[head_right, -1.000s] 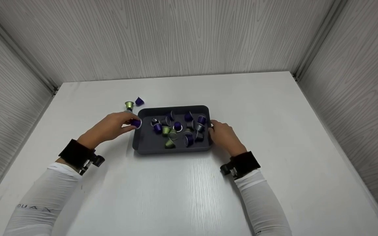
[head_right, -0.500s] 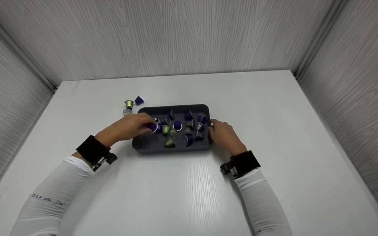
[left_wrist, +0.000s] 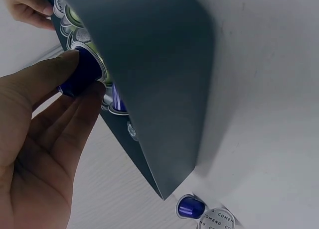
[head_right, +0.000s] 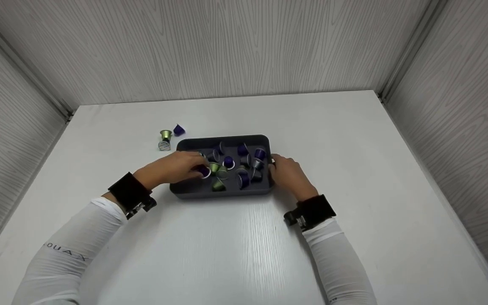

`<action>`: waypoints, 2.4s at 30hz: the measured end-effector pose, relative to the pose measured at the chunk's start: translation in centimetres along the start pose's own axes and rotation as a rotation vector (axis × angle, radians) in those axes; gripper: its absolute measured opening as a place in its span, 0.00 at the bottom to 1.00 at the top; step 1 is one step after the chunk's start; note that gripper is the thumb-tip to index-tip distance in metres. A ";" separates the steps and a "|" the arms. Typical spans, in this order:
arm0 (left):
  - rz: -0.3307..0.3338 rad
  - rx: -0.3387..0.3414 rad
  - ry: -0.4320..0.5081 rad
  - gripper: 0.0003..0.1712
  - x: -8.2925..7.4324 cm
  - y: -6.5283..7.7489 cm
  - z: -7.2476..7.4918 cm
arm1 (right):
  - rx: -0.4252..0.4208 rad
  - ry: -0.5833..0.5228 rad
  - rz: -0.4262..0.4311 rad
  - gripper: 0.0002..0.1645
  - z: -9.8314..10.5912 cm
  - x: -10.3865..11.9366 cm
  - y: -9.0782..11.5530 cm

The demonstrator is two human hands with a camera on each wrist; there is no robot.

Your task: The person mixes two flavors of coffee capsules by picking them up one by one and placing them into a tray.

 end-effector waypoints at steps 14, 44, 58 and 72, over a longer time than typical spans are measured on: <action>0.014 0.108 -0.017 0.11 -0.4 -0.5 -0.7 | -0.011 -0.011 0.019 0.26 -0.2 0.0 0.0; -0.056 -0.098 -0.078 0.16 -0.2 2.1 -0.2 | 0.003 -0.001 0.002 0.26 0.1 0.1 0.0; -0.019 -0.208 -0.069 0.32 0.8 5.2 -0.4 | 0.005 -0.003 0.007 0.26 0.1 0.1 0.1; 0.148 -0.148 -0.039 0.41 2.2 9.0 -1.3 | 0.001 0.000 -0.001 0.26 0.1 0.0 0.0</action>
Point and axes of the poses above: each hand's wrist, its own y-axis away from the middle knuckle, its own z-axis out of the back of the hand, x = y × z, the point moved 3 cm from there along -y, towards the middle knuckle, and after that the axes turned 15 degrees about -z, right-handed, at the moved point
